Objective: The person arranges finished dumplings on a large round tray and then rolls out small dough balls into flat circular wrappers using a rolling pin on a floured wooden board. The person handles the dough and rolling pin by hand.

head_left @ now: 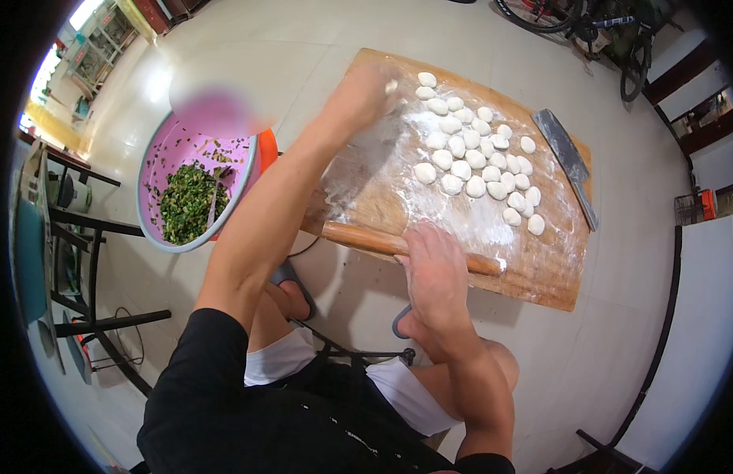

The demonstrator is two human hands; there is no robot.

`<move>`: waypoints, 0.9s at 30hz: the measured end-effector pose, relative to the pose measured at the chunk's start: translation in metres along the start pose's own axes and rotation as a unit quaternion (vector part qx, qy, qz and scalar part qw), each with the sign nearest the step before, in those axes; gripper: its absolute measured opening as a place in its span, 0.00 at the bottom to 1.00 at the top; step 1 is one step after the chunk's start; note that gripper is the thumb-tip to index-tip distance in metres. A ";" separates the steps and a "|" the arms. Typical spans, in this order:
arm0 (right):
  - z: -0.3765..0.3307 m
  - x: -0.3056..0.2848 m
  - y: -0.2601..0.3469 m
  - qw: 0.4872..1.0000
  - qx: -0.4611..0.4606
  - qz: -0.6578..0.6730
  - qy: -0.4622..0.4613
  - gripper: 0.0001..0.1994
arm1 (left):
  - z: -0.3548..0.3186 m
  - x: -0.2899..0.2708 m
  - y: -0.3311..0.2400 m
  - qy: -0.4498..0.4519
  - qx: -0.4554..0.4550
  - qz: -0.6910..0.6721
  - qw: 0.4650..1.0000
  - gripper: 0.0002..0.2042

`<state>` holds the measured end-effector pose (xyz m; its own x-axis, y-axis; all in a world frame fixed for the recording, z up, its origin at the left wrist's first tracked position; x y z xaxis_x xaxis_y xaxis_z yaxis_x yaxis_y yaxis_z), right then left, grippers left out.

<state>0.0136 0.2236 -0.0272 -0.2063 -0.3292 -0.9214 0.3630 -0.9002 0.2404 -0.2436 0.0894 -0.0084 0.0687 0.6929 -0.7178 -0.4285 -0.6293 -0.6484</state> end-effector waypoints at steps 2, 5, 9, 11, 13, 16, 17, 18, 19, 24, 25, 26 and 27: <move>-0.002 0.000 -0.002 1.000 0.002 -0.007 0.002 0.18 | -0.026 0.022 -0.028 0.079 0.051 -0.030 0.995 0.19; -0.004 -0.001 -0.001 1.000 0.001 -0.017 0.004 0.18 | -0.067 0.045 -0.057 0.175 0.095 -0.049 0.979 0.18; -0.007 0.001 -0.003 1.000 -0.003 -0.015 0.011 0.18 | -0.095 0.054 -0.065 0.250 0.073 -0.015 0.965 0.14; -0.007 -0.001 -0.006 1.000 -0.004 -0.005 0.018 0.18 | -0.110 0.047 -0.064 0.321 0.002 0.002 0.947 0.14; -0.006 -0.004 -0.008 1.000 -0.002 0.006 0.029 0.18 | -0.122 0.029 -0.061 0.301 0.009 -0.052 0.952 0.15; -0.005 -0.010 -0.007 0.999 -0.014 0.007 0.031 0.18 | -0.129 -0.006 -0.023 0.076 0.053 -0.020 0.996 0.18; -0.005 -0.010 -0.009 0.999 -0.003 0.004 0.033 0.19 | -0.131 -0.019 -0.017 -0.032 0.074 0.009 0.997 0.19; -0.005 -0.010 -0.011 0.999 0.008 0.001 0.036 0.19 | -0.134 -0.025 0.003 -0.085 -0.012 0.024 0.996 0.25; -0.006 -0.010 -0.013 0.999 0.019 -0.001 0.038 0.19 | -0.136 -0.024 0.015 -0.080 -0.045 0.023 0.996 0.26; -0.007 -0.010 -0.022 0.998 0.017 -0.006 0.058 0.19 | -0.146 -0.014 0.039 -0.012 -0.154 -0.017 0.988 0.30; -0.008 -0.010 -0.022 0.997 0.020 -0.007 0.068 0.19 | -0.148 -0.015 0.035 0.003 -0.175 -0.026 0.984 0.30; -0.007 -0.010 -0.020 0.997 0.017 -0.007 0.071 0.19 | -0.151 -0.017 0.034 -0.017 -0.153 -0.013 0.988 0.30; -0.007 -0.011 -0.018 0.997 0.014 -0.006 0.074 0.19 | -0.153 -0.017 0.036 -0.036 -0.132 -0.001 0.991 0.30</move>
Point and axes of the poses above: each hand's wrist, its own z-axis towards the middle knuckle, its own x-axis out of the palm, y = z × x, the point moved 7 cm from there along z, towards the middle knuckle, and after that the axes turned 11 degrees about -z, right-handed, at the moved point
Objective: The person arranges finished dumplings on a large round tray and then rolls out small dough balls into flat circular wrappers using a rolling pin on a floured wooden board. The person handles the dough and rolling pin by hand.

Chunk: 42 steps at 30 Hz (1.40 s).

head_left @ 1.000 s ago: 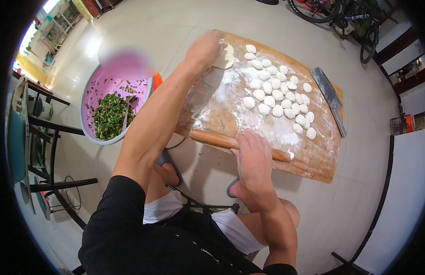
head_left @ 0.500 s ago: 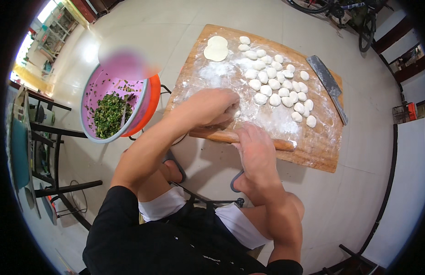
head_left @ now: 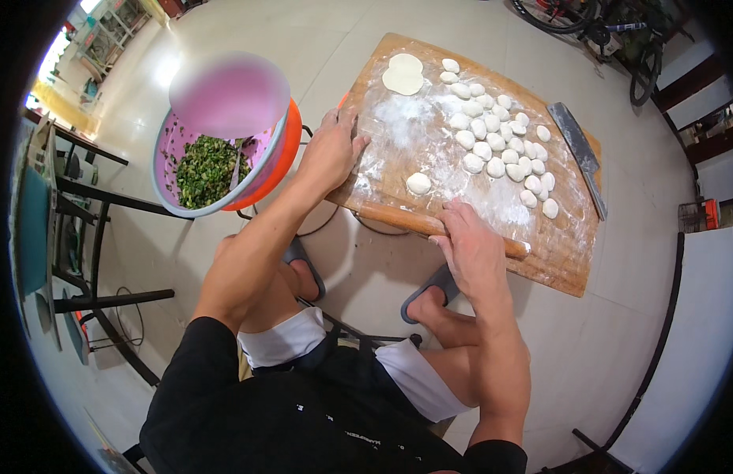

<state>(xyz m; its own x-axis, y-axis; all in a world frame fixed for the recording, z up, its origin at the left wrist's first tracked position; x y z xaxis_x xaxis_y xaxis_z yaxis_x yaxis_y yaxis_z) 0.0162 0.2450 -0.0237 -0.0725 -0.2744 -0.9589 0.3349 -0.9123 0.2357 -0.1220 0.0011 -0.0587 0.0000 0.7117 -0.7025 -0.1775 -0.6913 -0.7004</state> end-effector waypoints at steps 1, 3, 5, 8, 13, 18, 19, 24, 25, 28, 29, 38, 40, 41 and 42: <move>0.000 0.000 0.002 1.000 -0.002 0.000 0.003 0.20 | -0.002 0.000 0.002 -0.021 0.022 0.009 0.999 0.29; 0.000 0.000 0.003 1.000 -0.007 -0.001 0.004 0.20 | -0.002 0.002 0.011 -0.029 0.030 -0.006 0.999 0.29; -0.001 0.001 0.002 1.000 -0.008 0.000 0.005 0.20 | -0.004 0.003 0.011 -0.029 0.025 -0.007 0.999 0.29; -0.004 -0.001 0.001 1.000 -0.003 0.006 0.007 0.19 | -0.006 0.002 0.006 -0.026 0.011 0.000 1.000 0.28; -0.005 -0.003 0.007 0.999 -0.027 0.004 -0.017 0.19 | -0.005 0.004 0.021 -0.053 0.049 0.056 0.996 0.28; -0.003 -0.026 -0.016 0.999 0.048 0.006 0.002 0.17 | -0.020 0.001 -0.055 -0.005 0.175 0.015 0.984 0.23; -0.004 -0.031 -0.024 0.997 0.079 0.007 0.017 0.17 | -0.024 0.005 -0.070 0.053 0.181 -0.048 0.981 0.21; -0.002 -0.051 -0.066 0.987 0.128 0.025 -0.090 0.16 | -0.035 0.046 -0.097 0.186 0.217 -0.086 0.954 0.11; 0.001 -0.052 -0.068 0.986 0.137 0.026 -0.089 0.16 | -0.035 0.051 -0.096 0.198 0.218 -0.075 0.953 0.10; 0.004 -0.049 -0.071 0.987 0.139 -0.007 -0.085 0.16 | -0.036 0.059 -0.092 0.227 0.223 -0.076 0.945 0.10; 0.007 -0.045 -0.069 0.987 0.139 -0.014 -0.079 0.16 | -0.036 0.056 -0.089 0.235 0.226 -0.076 0.942 0.11; 0.024 -0.040 -0.056 0.989 0.134 -0.013 -0.065 0.16 | -0.047 0.017 -0.066 0.192 0.195 -0.074 0.959 0.18; 0.029 -0.040 -0.056 0.988 0.141 -0.016 -0.060 0.16 | -0.052 0.007 -0.060 0.191 0.174 -0.060 0.964 0.16; 0.031 -0.040 -0.055 0.989 0.134 -0.019 -0.063 0.17 | -0.055 -0.001 -0.062 0.190 0.166 -0.063 0.966 0.15; 0.033 -0.039 -0.054 0.990 0.127 -0.024 -0.062 0.16 | -0.057 -0.006 -0.060 0.189 0.159 -0.066 0.967 0.14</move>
Point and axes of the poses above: each hand's wrist, its own z-axis towards the middle knuckle, its own x-axis out of the palm, y = z × x, the point moved 7 cm from there along z, towards the middle knuckle, and after that the axes turned 11 degrees about -z, right-handed, at the moved point
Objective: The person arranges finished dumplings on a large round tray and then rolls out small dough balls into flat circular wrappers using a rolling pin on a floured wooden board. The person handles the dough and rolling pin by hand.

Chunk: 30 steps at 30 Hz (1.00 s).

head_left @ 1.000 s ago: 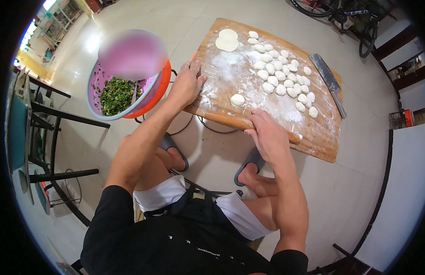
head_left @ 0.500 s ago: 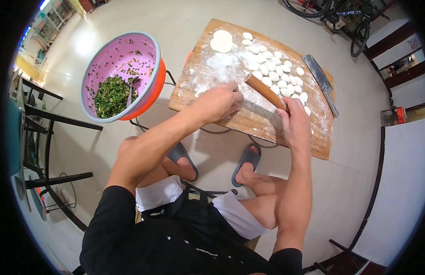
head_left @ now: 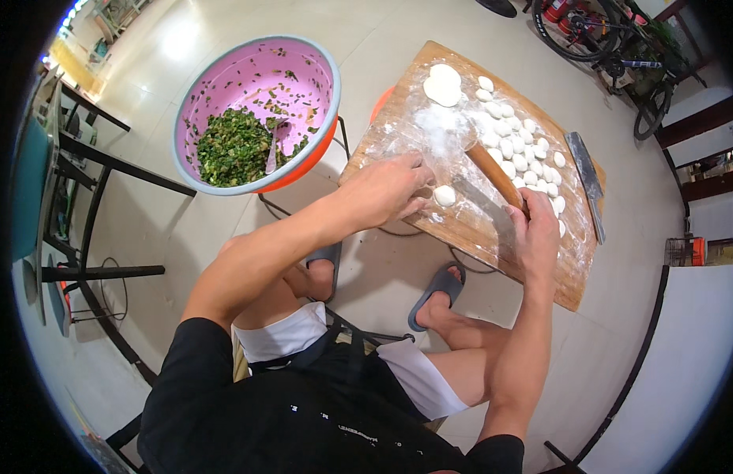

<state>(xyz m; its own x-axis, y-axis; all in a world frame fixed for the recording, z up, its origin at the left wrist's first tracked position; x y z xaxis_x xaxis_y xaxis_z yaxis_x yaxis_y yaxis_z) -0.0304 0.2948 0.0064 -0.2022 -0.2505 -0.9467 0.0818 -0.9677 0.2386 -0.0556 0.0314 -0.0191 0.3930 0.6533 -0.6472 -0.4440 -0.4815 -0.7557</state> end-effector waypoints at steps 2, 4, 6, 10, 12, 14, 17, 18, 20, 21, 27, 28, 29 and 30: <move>0.000 0.000 0.003 1.000 -0.011 -0.015 0.002 0.16 | -0.002 -0.003 0.009 -0.043 0.017 -0.028 0.999 0.12; 0.002 0.002 0.012 1.000 -0.025 0.004 -0.003 0.16 | -0.003 -0.009 0.019 -0.102 0.014 -0.053 0.993 0.11; -0.002 0.000 0.022 0.999 -0.041 0.006 -0.004 0.16 | -0.003 -0.022 0.025 -0.177 -0.012 -0.076 0.981 0.11; -0.021 -0.003 0.048 0.996 -0.092 -0.010 -0.015 0.17 | -0.012 -0.035 0.012 -0.285 -0.089 -0.190 0.935 0.12; -0.027 0.003 0.062 0.992 -0.120 -0.026 -0.031 0.18 | -0.008 -0.035 -0.002 -0.292 -0.024 -0.149 0.944 0.11; -0.029 0.013 0.069 0.991 -0.127 -0.020 -0.024 0.19 | -0.001 -0.033 -0.014 -0.284 0.028 -0.104 0.953 0.11; -0.028 0.034 0.071 0.990 -0.140 -0.001 0.011 0.25 | 0.015 -0.015 -0.010 -0.236 0.031 -0.014 0.971 0.16; -0.026 0.037 0.072 0.990 -0.131 -0.042 0.008 0.28 | 0.020 -0.008 -0.007 -0.222 0.025 0.016 0.975 0.18; -0.019 0.041 0.078 0.986 -0.114 -0.123 0.007 0.36 | 0.033 0.005 0.002 -0.229 0.010 0.104 0.968 0.22; -0.010 0.053 0.070 0.985 -0.081 -0.123 0.088 0.42 | 0.040 0.010 0.005 -0.231 0.002 0.147 0.962 0.25; 0.069 0.068 0.043 0.991 -0.051 -0.116 0.045 0.37 | 0.106 -0.010 0.034 -0.240 -0.039 0.136 0.961 0.28; 0.069 0.067 0.039 0.990 -0.043 -0.127 0.043 0.38 | 0.113 -0.009 0.038 -0.231 -0.051 0.129 0.963 0.27; 0.071 0.068 0.039 0.989 -0.038 -0.134 0.041 0.38 | 0.116 -0.010 0.036 -0.232 -0.038 0.140 0.962 0.26; 0.072 0.068 0.040 0.989 -0.033 -0.140 0.038 0.38 | 0.114 -0.006 0.035 -0.197 -0.041 0.132 0.971 0.26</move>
Point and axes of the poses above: each hand's wrist, its own z-axis towards the middle knuckle, its own x-axis out of the palm, y = z × x, the point moved 7 cm from there along z, towards the middle knuckle, and after that the axes turned 11 degrees about -z, right-handed, at the moved point
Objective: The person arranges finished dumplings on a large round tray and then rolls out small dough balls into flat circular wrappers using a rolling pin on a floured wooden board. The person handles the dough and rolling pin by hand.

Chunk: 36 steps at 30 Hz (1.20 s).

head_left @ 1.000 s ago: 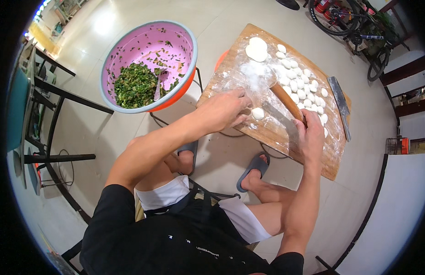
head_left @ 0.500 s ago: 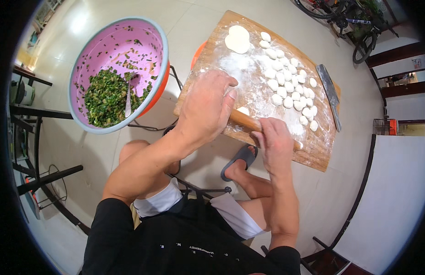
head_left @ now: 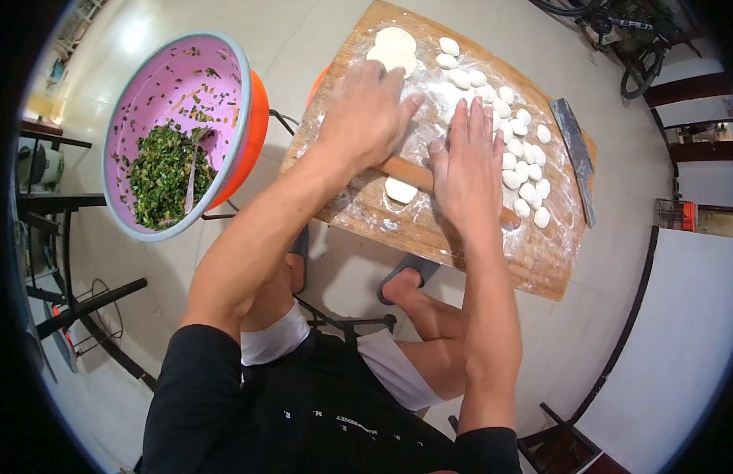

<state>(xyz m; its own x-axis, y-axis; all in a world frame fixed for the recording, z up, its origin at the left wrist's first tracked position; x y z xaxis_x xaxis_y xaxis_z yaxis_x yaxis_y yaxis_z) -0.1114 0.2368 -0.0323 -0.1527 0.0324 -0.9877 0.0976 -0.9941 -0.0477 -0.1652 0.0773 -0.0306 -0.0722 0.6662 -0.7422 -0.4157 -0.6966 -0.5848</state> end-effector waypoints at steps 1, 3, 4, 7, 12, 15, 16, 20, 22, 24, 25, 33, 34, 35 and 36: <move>-0.011 -0.004 0.005 0.999 -0.009 -0.028 0.011 0.40 | -0.010 0.001 -0.004 0.036 0.000 -0.006 0.999 0.25; -0.036 -0.008 0.021 0.999 -0.017 -0.017 0.034 0.42 | -0.036 -0.010 -0.013 0.066 0.012 -0.028 0.997 0.24; -0.050 -0.009 0.025 0.999 -0.020 -0.014 0.047 0.43 | -0.047 -0.011 -0.016 0.117 0.016 -0.055 0.991 0.24; -0.072 -0.012 0.022 0.996 -0.047 0.054 0.055 0.47 | -0.062 -0.011 -0.026 0.217 0.067 -0.146 0.963 0.27; -0.088 -0.022 0.009 0.990 -0.019 0.139 -0.002 0.36 | -0.052 -0.013 -0.053 0.364 0.136 -0.219 0.895 0.24; -0.092 -0.016 -0.003 0.988 -0.073 0.129 0.041 0.24 | -0.047 -0.009 -0.052 0.372 0.109 -0.181 0.904 0.17; -0.094 -0.020 -0.006 0.989 -0.078 0.124 0.021 0.22 | -0.043 -0.008 -0.048 0.353 0.101 -0.182 0.912 0.15; -0.105 -0.045 -0.010 0.988 -0.093 0.125 -0.012 0.18 | -0.043 -0.014 -0.035 0.236 -0.060 -0.199 0.949 0.10; -0.110 -0.050 -0.010 0.986 -0.095 0.138 -0.018 0.18 | -0.061 -0.015 -0.024 0.242 -0.086 -0.148 0.955 0.12; -0.114 -0.054 -0.013 0.986 -0.086 0.141 -0.033 0.18 | -0.072 -0.016 -0.027 0.249 -0.102 -0.108 0.957 0.15; -0.114 -0.053 -0.012 0.985 -0.085 0.145 -0.039 0.18 | -0.077 -0.026 -0.023 0.238 -0.142 -0.063 0.959 0.18; -0.115 -0.027 0.009 0.989 -0.055 0.139 0.014 0.26 | -0.098 -0.043 -0.032 0.051 -0.027 -0.050 0.997 0.16; -0.112 -0.029 0.012 0.994 -0.058 0.093 -0.002 0.29 | -0.102 -0.034 -0.030 0.046 -0.006 -0.034 0.998 0.16; -0.110 -0.032 0.017 0.997 -0.060 0.049 -0.016 0.32 | -0.102 -0.033 -0.032 -0.003 0.029 -0.011 1.000 0.15; -0.108 -0.033 0.020 0.998 -0.062 0.004 -0.030 0.35 | -0.098 -0.031 -0.028 -0.012 0.034 -0.023 0.999 0.16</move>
<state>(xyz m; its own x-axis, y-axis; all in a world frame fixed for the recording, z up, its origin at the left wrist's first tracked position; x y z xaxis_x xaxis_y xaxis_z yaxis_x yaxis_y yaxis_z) 0.0018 0.2271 -0.0166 -0.2090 0.0139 -0.9778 0.2196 -0.9737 -0.0608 -0.0622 0.0501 -0.0237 -0.0724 0.7042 -0.7063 -0.4801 -0.6453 -0.5942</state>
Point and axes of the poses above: each hand's wrist, its own z-axis towards the middle knuckle, its own x-axis out of the palm, y = z × x, the point moved 7 cm from there along z, towards the middle knuckle, and after that the axes turned 11 degrees about -z, right-handed, at the moved point
